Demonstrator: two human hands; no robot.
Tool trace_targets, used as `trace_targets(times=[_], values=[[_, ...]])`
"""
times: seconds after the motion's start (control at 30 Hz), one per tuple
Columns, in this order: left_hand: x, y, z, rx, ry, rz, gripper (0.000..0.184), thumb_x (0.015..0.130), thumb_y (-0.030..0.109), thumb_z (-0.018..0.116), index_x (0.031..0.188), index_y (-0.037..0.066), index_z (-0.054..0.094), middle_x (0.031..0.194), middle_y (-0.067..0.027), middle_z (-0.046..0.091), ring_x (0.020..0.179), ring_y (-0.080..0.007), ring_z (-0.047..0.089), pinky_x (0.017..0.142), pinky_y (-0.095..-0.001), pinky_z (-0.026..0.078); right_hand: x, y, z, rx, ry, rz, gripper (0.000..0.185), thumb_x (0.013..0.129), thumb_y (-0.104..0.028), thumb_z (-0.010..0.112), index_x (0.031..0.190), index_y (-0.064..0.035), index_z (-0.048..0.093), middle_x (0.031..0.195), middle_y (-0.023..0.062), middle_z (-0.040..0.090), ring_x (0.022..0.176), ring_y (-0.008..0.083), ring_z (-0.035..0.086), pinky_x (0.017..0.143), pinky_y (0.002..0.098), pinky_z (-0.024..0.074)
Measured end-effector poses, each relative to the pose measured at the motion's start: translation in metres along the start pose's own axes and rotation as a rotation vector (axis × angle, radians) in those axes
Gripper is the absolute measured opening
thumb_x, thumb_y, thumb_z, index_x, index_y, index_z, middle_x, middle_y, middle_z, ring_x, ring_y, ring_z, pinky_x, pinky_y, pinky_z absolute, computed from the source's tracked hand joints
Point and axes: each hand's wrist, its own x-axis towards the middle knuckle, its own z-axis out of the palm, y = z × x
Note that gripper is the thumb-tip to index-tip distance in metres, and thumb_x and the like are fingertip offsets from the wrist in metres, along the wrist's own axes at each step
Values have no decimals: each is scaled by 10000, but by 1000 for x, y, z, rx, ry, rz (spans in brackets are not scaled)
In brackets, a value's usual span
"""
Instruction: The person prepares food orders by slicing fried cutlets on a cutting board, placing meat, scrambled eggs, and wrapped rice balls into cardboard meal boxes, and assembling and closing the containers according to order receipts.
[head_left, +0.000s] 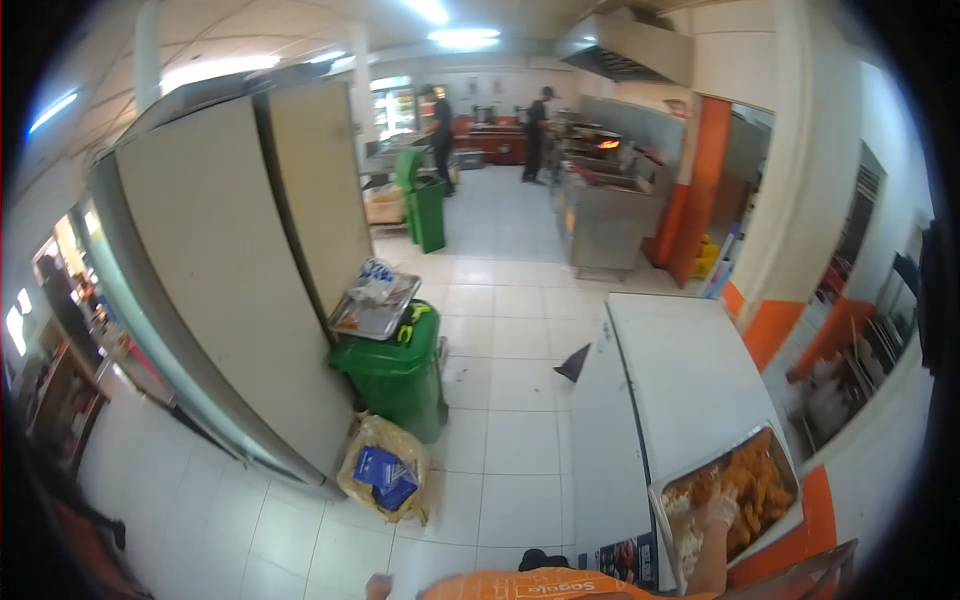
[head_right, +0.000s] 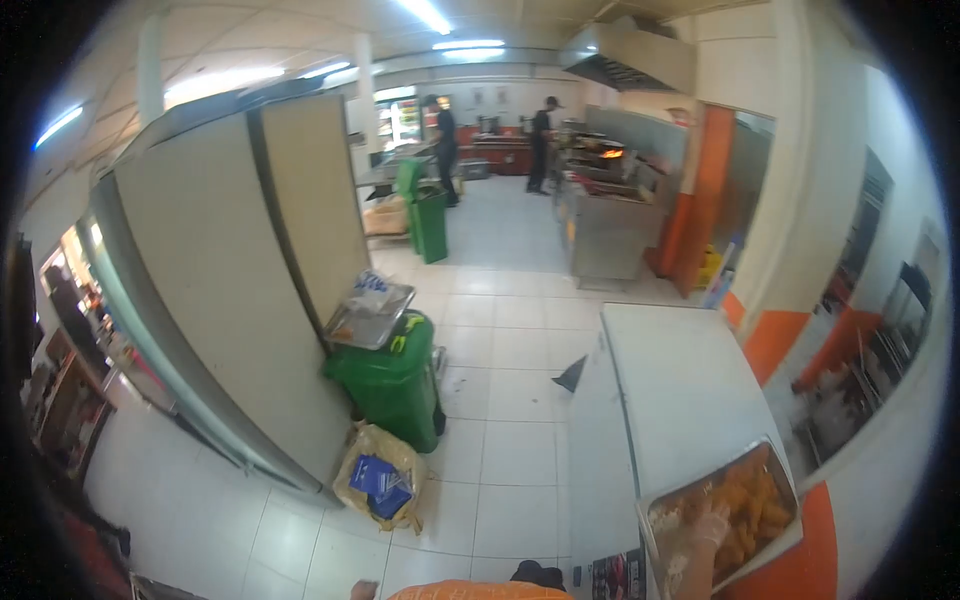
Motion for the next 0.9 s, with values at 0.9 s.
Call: trace_targets(times=[0.9], values=[[-125, -19, 72, -297, 202, -240, 564, 867, 502, 579, 1181, 38, 648, 1261, -209, 601, 1217, -372, 528, 1029, -416, 424, -37, -72, -5, 174, 363, -57, 478, 861, -359, 608, 1244, -128, 438, 1281, 115, 436, 1178, 275, 437, 926, 403, 430]])
